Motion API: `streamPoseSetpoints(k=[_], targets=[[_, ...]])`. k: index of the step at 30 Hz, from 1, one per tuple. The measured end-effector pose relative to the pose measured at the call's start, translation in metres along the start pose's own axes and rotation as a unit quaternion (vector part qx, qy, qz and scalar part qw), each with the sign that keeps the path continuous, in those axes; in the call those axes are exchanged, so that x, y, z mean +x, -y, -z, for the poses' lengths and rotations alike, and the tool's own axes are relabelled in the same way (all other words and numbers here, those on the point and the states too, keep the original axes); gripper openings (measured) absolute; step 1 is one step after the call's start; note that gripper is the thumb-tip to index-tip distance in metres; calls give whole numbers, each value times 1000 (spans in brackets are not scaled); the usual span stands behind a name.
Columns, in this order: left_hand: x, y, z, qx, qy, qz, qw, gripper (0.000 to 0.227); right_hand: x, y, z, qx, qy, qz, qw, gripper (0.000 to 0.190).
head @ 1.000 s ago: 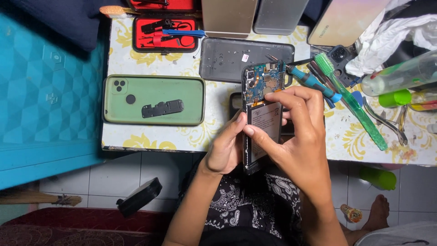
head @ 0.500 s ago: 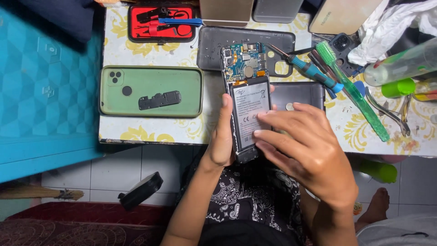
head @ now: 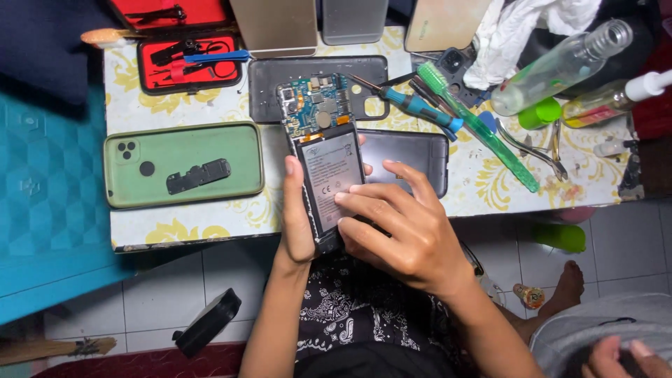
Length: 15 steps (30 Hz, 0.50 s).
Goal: The person cleans the internal components of a disassembled smartphone using a green brush and a white tissue. They scrub the motherboard and battery area, wipe the surface, and use a blue screwdriver to adjust parts within the device.
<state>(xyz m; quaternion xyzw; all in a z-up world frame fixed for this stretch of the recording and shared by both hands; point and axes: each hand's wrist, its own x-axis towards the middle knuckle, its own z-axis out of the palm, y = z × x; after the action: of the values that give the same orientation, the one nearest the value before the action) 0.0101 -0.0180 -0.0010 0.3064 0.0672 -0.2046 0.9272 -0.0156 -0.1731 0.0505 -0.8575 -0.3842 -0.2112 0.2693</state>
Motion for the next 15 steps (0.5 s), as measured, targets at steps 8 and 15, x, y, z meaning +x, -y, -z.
streamPoseSetpoints(k=[8,15], targets=[[4,7,-1,-2,-20,-53,998,79,-27,-33,29,11,-88,-170,981,12],[1,12,-7,53,-54,-80,994,81,-87,-73,51,-168,-113,-359,911,13]])
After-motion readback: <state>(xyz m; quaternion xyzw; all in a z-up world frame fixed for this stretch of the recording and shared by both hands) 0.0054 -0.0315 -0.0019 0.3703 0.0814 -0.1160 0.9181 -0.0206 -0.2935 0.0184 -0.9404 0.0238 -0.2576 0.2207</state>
